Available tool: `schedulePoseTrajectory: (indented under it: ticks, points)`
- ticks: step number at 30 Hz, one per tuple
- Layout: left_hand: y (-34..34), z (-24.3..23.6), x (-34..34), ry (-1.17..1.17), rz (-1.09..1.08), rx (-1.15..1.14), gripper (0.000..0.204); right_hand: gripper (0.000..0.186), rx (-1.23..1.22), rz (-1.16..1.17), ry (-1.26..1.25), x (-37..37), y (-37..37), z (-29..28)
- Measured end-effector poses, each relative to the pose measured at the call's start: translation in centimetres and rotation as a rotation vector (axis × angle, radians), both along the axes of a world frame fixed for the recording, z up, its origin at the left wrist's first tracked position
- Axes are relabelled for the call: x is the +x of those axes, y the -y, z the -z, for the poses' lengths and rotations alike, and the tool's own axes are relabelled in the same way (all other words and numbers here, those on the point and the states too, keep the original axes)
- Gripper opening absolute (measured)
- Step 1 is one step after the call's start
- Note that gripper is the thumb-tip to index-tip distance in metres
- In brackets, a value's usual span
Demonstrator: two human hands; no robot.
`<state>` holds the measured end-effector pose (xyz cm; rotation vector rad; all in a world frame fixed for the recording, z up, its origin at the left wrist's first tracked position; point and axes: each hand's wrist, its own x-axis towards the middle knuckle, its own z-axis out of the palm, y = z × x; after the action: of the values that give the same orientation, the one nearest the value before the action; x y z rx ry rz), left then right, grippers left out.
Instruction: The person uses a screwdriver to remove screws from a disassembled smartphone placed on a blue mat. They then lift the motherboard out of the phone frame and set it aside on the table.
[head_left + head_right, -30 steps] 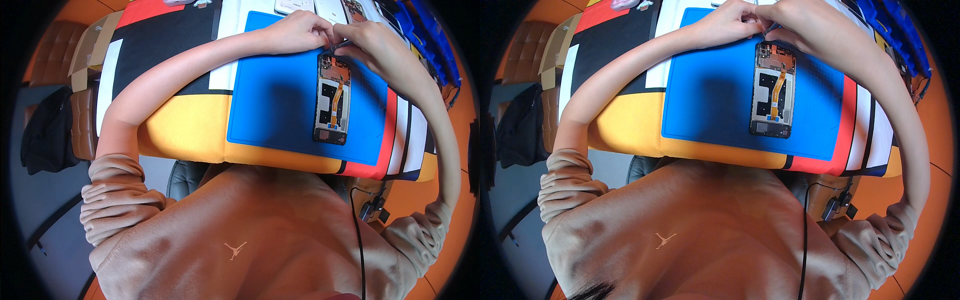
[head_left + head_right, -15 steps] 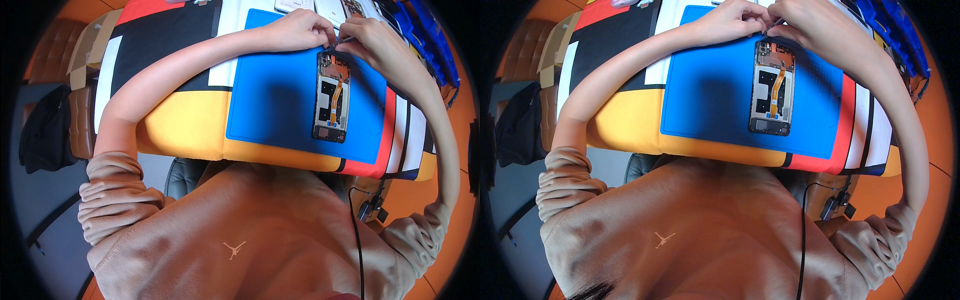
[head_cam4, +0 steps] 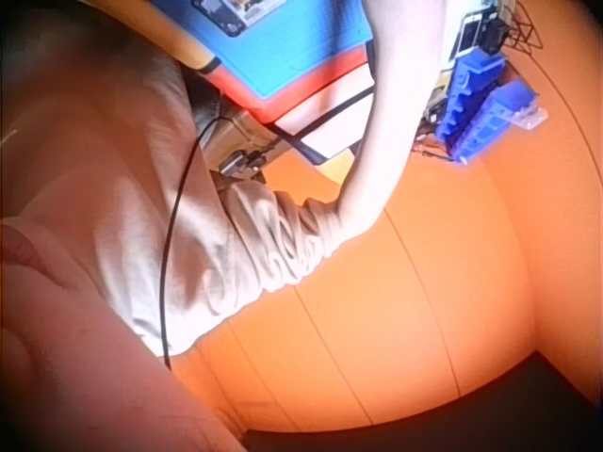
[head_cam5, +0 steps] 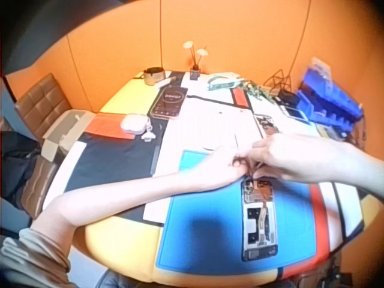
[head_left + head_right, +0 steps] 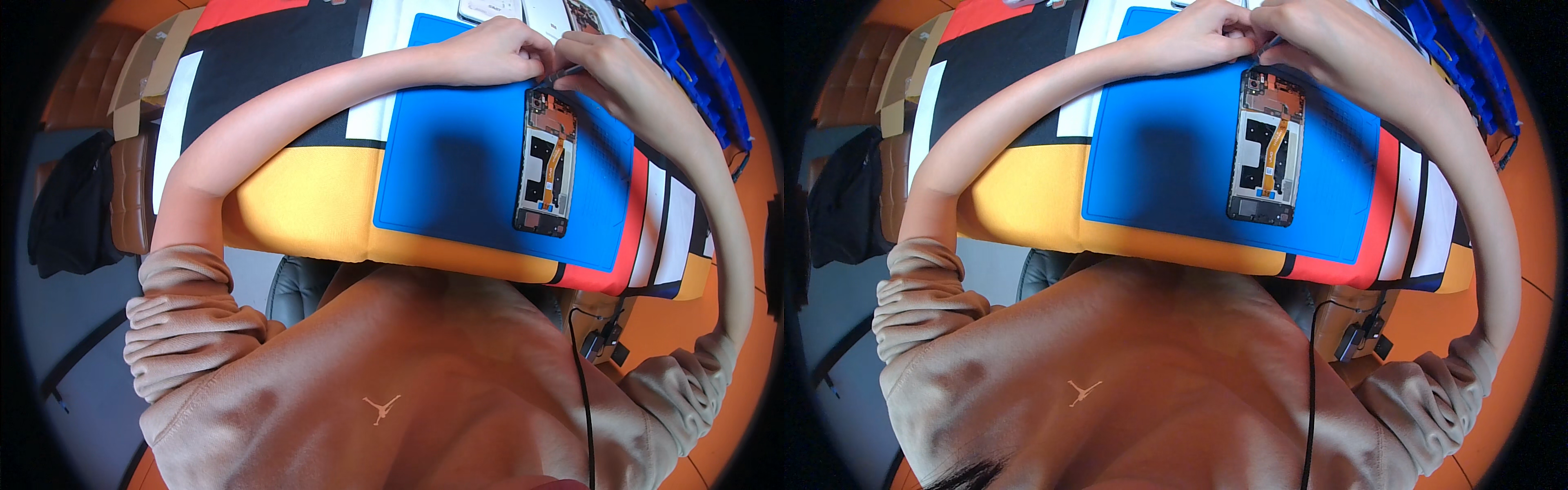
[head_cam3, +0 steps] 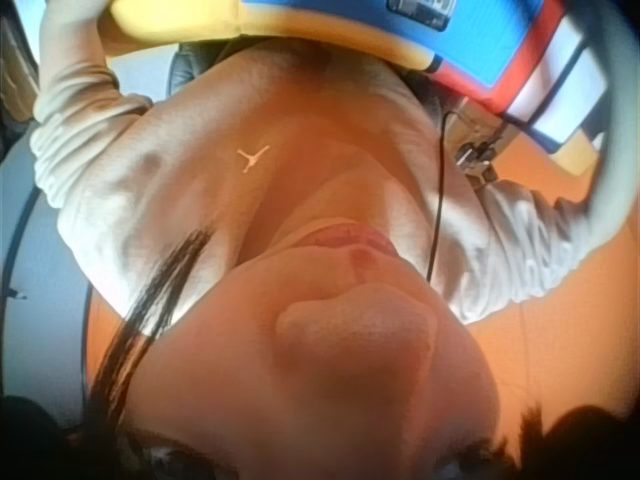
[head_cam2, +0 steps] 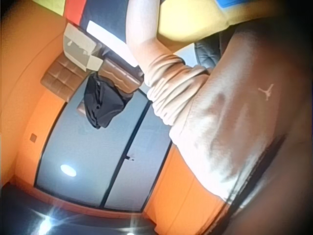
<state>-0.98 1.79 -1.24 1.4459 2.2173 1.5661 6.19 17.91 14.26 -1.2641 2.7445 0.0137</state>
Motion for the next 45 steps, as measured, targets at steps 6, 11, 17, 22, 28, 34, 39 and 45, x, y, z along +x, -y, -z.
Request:
schedulePoseTrajectory:
  ticks: [6,11,17,22,28,34,39,45]
  points:
    - [0.2,-0.4,0.0,0.015,0.002,-0.07,0.031,0.029,0.295,0.218,-0.054,-0.8,-0.9,0.5]
    - [0.1,-0.3,0.1,0.008,-0.001,-0.022,0.031,0.025,0.032,0.095,0.011,-0.2,-1.4,0.3]
    - [-0.1,0.1,0.0,-0.015,-0.013,-0.021,0.031,0.026,0.018,0.072,-0.042,0.6,-1.1,0.4]
    - [0.1,0.1,-0.1,-0.004,0.008,-0.047,0.031,0.031,0.345,0.245,-0.083,0.1,-1.5,0.5]
    - [0.0,0.1,-0.1,-0.046,0.005,-0.029,0.032,0.023,0.147,0.07,-0.063,-0.3,-1.4,0.4]
    - [0.0,0.1,0.0,-0.04,0.005,-0.013,0.032,0.018,0.184,0.012,-0.091,-0.3,-1.3,0.1]
    - [0.2,0.0,0.0,-0.037,0.013,-0.061,0.032,0.021,0.353,0.115,-0.103,-0.7,-1.3,0.3]
    - [-0.3,0.6,-0.3,-0.043,-0.013,-0.036,0.031,0.019,0.251,0.03,-0.097,-0.6,-0.6,-0.1]
